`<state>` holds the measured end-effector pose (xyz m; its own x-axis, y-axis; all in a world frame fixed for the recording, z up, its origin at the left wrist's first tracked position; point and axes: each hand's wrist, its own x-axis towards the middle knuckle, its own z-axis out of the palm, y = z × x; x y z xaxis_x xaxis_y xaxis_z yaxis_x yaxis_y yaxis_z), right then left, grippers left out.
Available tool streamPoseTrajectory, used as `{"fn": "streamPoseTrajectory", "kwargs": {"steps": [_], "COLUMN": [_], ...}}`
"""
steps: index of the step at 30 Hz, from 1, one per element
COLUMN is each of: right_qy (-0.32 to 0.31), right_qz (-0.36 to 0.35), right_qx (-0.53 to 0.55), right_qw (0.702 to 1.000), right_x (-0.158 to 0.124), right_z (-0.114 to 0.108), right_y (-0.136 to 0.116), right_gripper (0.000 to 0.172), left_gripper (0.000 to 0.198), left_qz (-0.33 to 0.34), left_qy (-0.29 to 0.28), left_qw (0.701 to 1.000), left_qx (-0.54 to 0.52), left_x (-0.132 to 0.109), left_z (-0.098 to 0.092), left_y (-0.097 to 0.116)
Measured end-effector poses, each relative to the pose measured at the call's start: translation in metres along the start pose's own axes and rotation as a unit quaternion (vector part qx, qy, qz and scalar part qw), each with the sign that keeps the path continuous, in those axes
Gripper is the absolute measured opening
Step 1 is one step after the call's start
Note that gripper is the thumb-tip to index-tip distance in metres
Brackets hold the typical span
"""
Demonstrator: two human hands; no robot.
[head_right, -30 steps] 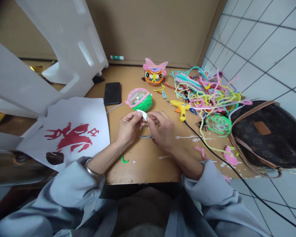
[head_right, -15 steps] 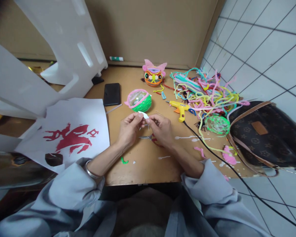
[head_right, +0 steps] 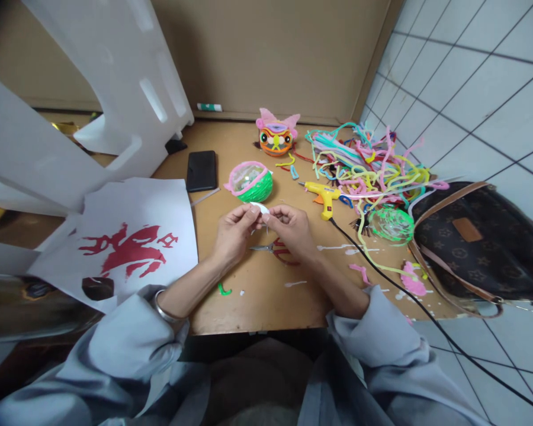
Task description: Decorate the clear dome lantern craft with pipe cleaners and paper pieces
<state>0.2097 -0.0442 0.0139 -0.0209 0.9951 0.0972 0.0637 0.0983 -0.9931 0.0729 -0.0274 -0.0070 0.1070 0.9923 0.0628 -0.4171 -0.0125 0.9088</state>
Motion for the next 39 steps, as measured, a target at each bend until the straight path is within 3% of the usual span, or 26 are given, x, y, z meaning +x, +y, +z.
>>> {"fn": "streamPoseTrajectory", "kwargs": {"steps": [11, 19, 39], "right_qy": [0.052, 0.072, 0.063], "right_qz": [-0.056, -0.071, -0.064], "right_qx": [-0.062, -0.072, -0.066], "right_qw": [0.995, 0.992, 0.994], "right_x": [-0.0023, -0.0031, -0.0021], "right_z": [0.0000, 0.0009, -0.0001], "right_y": [0.0040, 0.0022, 0.0045], "right_gripper": [0.031, 0.031, 0.036], "left_gripper": [0.035, 0.038, 0.031], "left_qz": [-0.054, -0.014, -0.011], "left_qy": [-0.011, -0.011, 0.001], "left_qw": [0.995, 0.999, 0.998], "left_qx": [-0.086, -0.044, -0.067], "left_x": [-0.0029, -0.0028, -0.0014], "left_z": [0.0036, 0.0029, 0.0023], "left_y": [0.0030, 0.0034, 0.0052]}}
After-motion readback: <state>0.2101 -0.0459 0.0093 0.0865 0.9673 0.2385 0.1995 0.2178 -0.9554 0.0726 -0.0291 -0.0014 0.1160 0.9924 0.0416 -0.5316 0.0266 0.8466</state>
